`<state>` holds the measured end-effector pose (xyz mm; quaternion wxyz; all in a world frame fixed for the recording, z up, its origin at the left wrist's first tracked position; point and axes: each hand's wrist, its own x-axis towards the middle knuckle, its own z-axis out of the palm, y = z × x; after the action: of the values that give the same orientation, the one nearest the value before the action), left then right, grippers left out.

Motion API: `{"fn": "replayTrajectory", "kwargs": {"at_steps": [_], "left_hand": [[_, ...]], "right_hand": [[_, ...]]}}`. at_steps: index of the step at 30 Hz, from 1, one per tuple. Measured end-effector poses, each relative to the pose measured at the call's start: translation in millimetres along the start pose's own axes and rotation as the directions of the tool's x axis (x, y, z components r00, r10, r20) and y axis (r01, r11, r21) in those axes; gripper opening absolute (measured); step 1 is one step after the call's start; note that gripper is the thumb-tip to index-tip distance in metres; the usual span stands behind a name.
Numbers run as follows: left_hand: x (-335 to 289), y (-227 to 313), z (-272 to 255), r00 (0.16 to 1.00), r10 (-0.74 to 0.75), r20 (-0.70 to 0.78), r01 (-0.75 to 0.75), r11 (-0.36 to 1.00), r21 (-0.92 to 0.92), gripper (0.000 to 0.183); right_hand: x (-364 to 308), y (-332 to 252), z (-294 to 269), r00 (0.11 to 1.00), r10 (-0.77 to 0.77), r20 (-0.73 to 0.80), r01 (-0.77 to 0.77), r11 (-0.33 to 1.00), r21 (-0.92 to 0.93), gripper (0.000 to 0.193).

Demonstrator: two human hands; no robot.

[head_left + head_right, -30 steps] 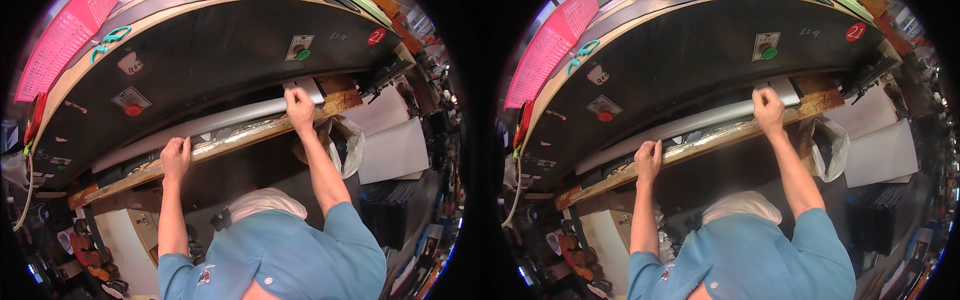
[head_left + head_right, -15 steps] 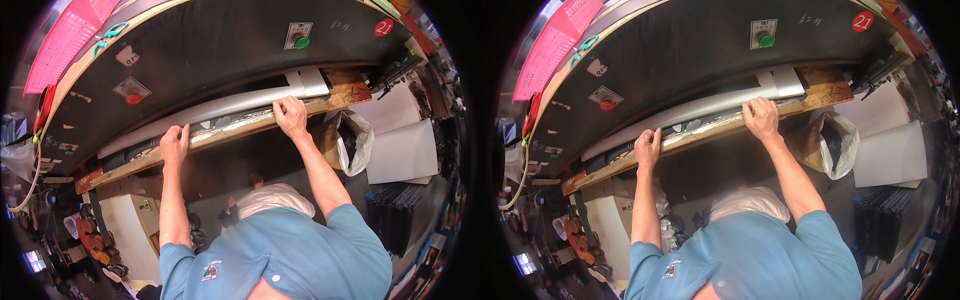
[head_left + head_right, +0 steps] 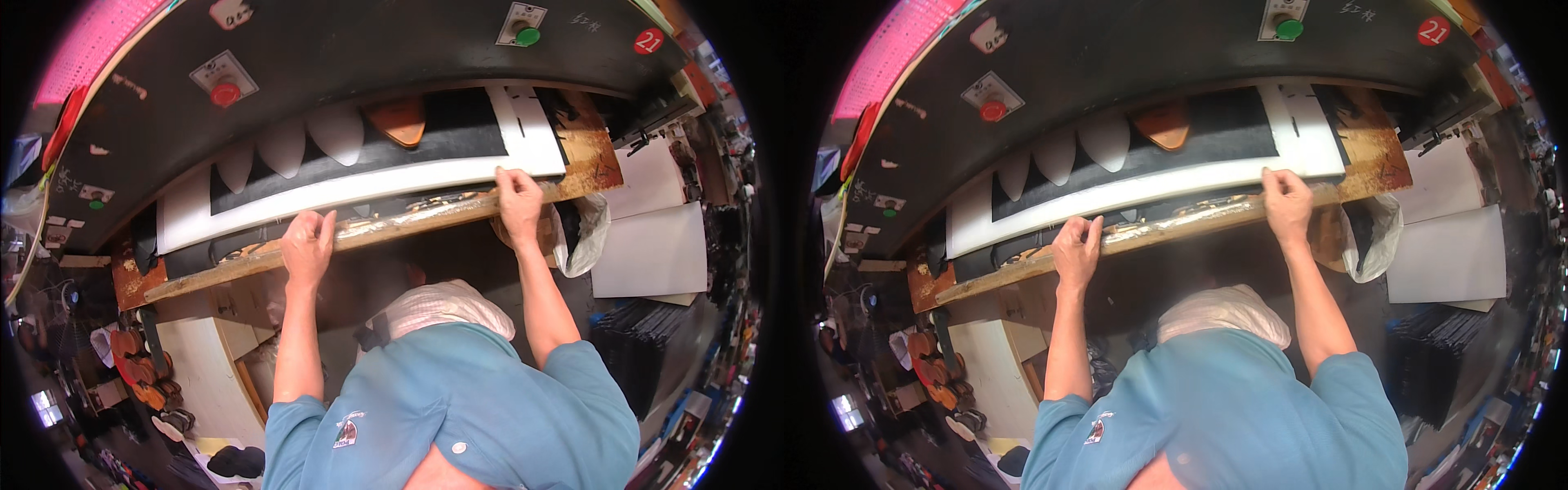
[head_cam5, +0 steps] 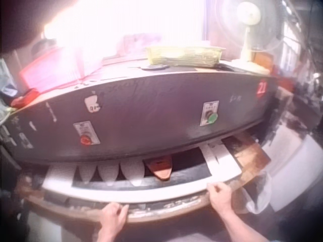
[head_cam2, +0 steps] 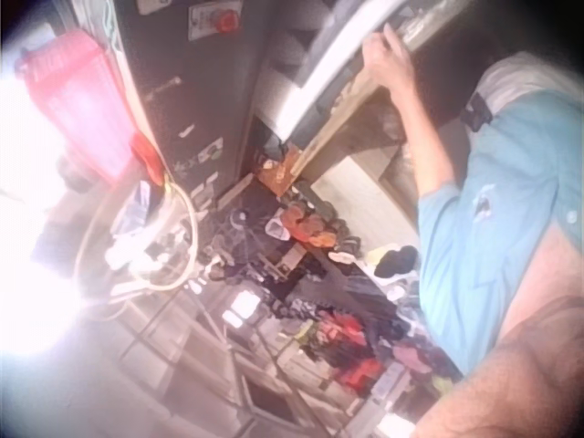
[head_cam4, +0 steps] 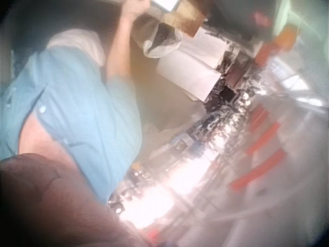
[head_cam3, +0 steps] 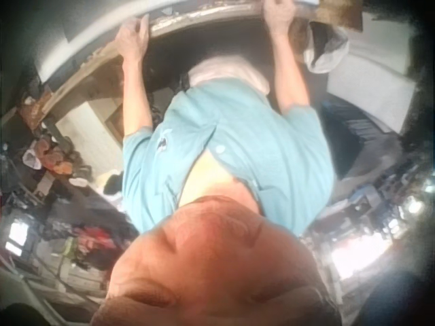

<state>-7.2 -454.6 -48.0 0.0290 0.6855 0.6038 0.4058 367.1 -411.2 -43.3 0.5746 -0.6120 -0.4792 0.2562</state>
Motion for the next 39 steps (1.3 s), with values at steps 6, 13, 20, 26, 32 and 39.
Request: {"fn": "replayTrajectory", "kwargs": {"at_steps": [6, 13, 20, 26, 32, 39], "left_hand": [[-42.5, 20.7, -30.9, 0.993, -0.027, 0.116, 0.039, 0.994, -0.099, 0.026], [24.5, 13.8, -6.2, 0.992, 0.125, 0.016, -0.108, 0.906, -0.410, 0.014], [102.4, -23.4, 72.4, 0.926, 0.144, 0.348, -0.134, 0.990, -0.052, 0.052], [109.0, -16.3, 73.5, 0.940, 0.147, 0.309, -0.135, 0.989, -0.060, 0.050], [120.1, 15.5, 64.8, 0.944, 0.094, 0.317, 0.006, 0.954, -0.301, 0.085], [116.5, 53.0, 77.8, 0.749, -0.010, 0.662, 0.554, 0.558, -0.618, 0.050]], "right_hand": [[-24.6, -39.4, 37.5, 0.909, -0.351, 0.223, 0.381, 0.918, -0.108, 0.026], [-28.0, -66.6, 158.0, 0.746, -0.346, 0.569, 0.625, 0.660, -0.417, 0.083], [13.2, -53.0, 173.4, 0.807, -0.085, 0.584, 0.405, 0.800, -0.443, 0.084], [56.9, -63.6, 129.3, 0.742, 0.039, 0.670, -0.281, 0.925, 0.256, 0.101], [64.6, -63.0, 131.0, 0.776, 0.077, 0.626, -0.340, 0.887, 0.312, 0.088], [67.0, -60.4, 127.6, 0.785, 0.113, 0.609, -0.438, 0.796, 0.418, 0.084]]}}
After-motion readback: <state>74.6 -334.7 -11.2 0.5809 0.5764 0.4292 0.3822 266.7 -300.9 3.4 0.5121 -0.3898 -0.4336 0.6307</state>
